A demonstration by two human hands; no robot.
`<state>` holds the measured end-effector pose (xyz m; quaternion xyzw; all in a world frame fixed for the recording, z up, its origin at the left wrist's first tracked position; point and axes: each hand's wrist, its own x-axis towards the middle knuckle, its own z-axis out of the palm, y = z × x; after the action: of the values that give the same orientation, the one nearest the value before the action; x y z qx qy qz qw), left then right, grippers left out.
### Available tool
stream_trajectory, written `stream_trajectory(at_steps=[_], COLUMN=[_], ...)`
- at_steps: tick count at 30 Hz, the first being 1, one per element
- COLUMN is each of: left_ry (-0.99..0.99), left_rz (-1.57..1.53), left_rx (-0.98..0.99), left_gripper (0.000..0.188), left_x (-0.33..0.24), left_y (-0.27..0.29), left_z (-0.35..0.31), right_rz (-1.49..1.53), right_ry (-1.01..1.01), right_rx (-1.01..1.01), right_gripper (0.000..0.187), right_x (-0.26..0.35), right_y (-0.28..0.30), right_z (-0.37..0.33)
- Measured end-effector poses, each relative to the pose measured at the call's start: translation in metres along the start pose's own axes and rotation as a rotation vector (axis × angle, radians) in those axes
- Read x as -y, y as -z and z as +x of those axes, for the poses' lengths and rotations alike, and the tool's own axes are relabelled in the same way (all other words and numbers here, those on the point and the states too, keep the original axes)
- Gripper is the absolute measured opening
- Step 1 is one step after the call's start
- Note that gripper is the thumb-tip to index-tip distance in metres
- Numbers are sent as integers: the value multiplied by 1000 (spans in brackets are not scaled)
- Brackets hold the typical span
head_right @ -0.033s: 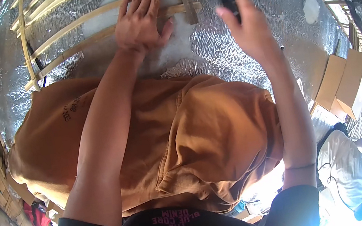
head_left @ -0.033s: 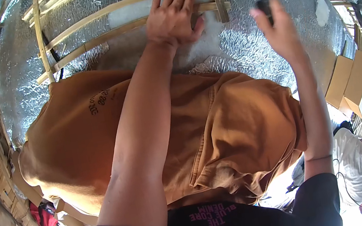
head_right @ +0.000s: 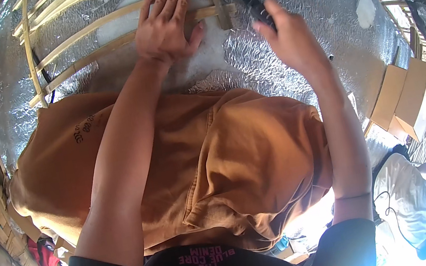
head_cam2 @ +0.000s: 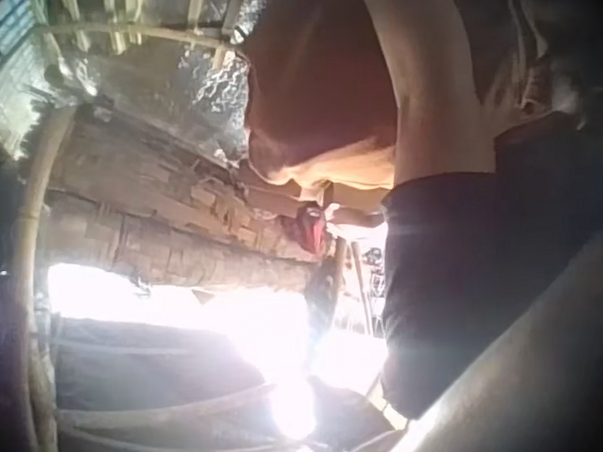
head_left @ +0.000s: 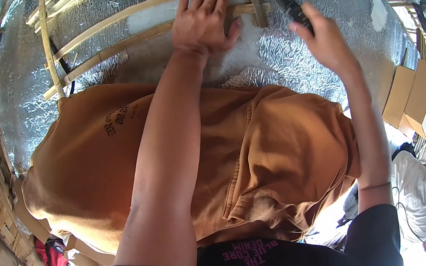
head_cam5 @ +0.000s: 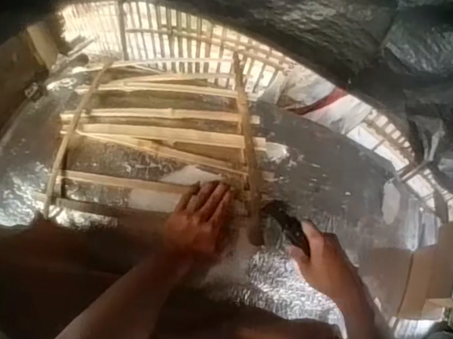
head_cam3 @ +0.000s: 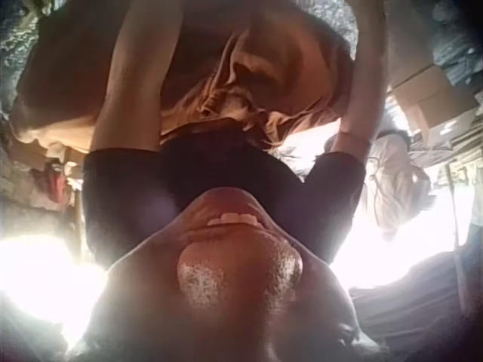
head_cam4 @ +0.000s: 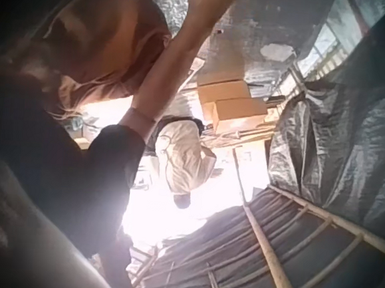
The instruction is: The person uses a hammer to secure thin bamboo strips to a wooden frame, repeatedly striking nails at several joint locations.
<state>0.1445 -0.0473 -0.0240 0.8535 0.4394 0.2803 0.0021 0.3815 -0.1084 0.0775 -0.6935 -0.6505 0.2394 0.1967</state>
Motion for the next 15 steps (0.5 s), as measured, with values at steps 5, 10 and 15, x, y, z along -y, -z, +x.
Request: stream_trajectory(at_steps=[5,10,15], left_ry=[5,-57,-44], left_rz=[45,-36,-28], left_rx=[15,80,78], left_gripper=[70,63,61], left_x=[3,3,-1], left_y=[2,9,20], left_z=[2,5,8], right_rz=[-60,-10,-133], right_ry=[60,-46,27], right_rx=[14,3,163], right_gripper=[26,27,28], right_x=[7,22,-9], right_y=[2,-1,-20], right_z=[2,10,5])
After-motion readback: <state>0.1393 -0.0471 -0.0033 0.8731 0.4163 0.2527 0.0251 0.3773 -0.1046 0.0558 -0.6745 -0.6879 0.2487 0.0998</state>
